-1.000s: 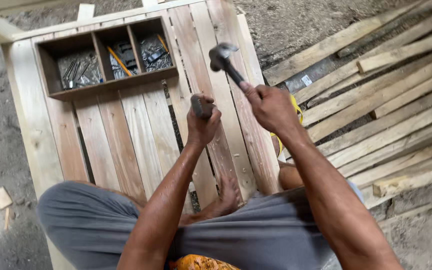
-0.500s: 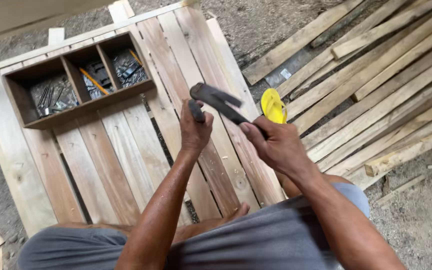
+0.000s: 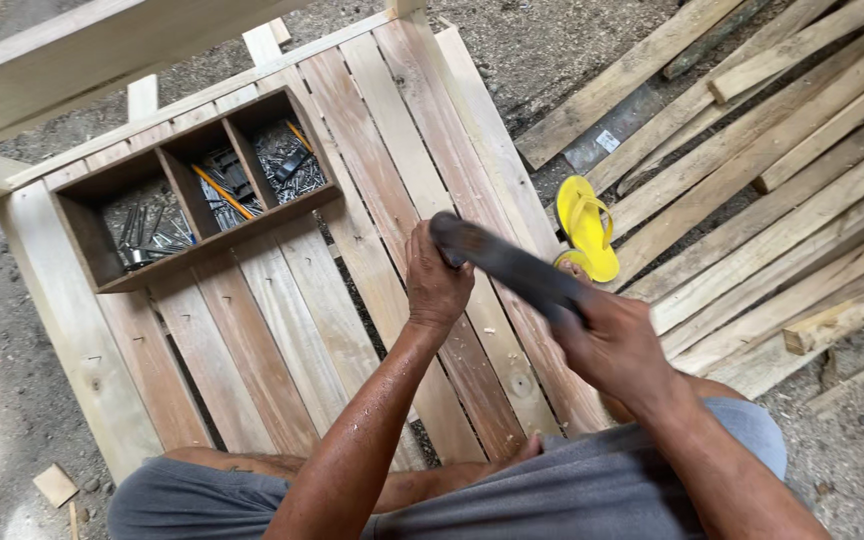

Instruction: The person sits cross-legged on a wooden slat workbench and hammers nails into the slats, taking nails one at a time from a compartmentalized wooden box and driving them into the wood with a claw hammer, repositioning between strikes.

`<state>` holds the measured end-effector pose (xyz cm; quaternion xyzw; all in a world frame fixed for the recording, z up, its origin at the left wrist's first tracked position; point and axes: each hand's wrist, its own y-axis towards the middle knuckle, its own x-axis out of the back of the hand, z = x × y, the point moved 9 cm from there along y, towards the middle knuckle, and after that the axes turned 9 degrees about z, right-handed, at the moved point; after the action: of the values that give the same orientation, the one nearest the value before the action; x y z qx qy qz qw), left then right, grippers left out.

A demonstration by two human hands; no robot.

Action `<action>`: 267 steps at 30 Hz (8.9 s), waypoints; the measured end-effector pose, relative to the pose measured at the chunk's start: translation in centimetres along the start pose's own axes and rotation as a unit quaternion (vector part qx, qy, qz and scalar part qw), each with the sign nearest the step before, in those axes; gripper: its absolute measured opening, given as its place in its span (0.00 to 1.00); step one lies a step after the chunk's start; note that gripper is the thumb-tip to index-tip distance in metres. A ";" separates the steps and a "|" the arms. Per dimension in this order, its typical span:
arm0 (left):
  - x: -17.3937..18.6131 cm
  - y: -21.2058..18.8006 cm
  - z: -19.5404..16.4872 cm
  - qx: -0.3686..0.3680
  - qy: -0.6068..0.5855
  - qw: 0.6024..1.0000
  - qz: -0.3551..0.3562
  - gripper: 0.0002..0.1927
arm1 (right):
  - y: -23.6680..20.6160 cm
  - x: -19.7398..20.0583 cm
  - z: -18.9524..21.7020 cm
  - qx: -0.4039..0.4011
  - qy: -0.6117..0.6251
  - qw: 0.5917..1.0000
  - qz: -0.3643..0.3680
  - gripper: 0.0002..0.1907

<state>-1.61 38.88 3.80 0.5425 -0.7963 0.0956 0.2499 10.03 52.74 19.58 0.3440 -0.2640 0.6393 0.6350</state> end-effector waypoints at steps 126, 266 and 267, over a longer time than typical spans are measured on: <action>7.1 -6.0 2.7 -0.014 -0.010 0.995 -0.094 0.24 | 9.1 -4.3 1.9 0.009 0.124 0.990 -0.067 0.25; 45.4 -23.2 25.2 0.165 -0.164 0.945 -0.229 0.12 | 18.1 -48.2 27.5 -0.060 -0.081 0.948 0.301 0.28; 45.5 -22.8 25.4 0.173 -0.138 0.948 -0.229 0.13 | 18.7 -47.3 28.0 -0.024 -0.053 0.964 0.260 0.27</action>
<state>-1.27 -17.97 2.17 0.7530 -0.6486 0.0969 0.0551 -7.65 0.25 2.22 0.2819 -0.3928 0.7565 0.4403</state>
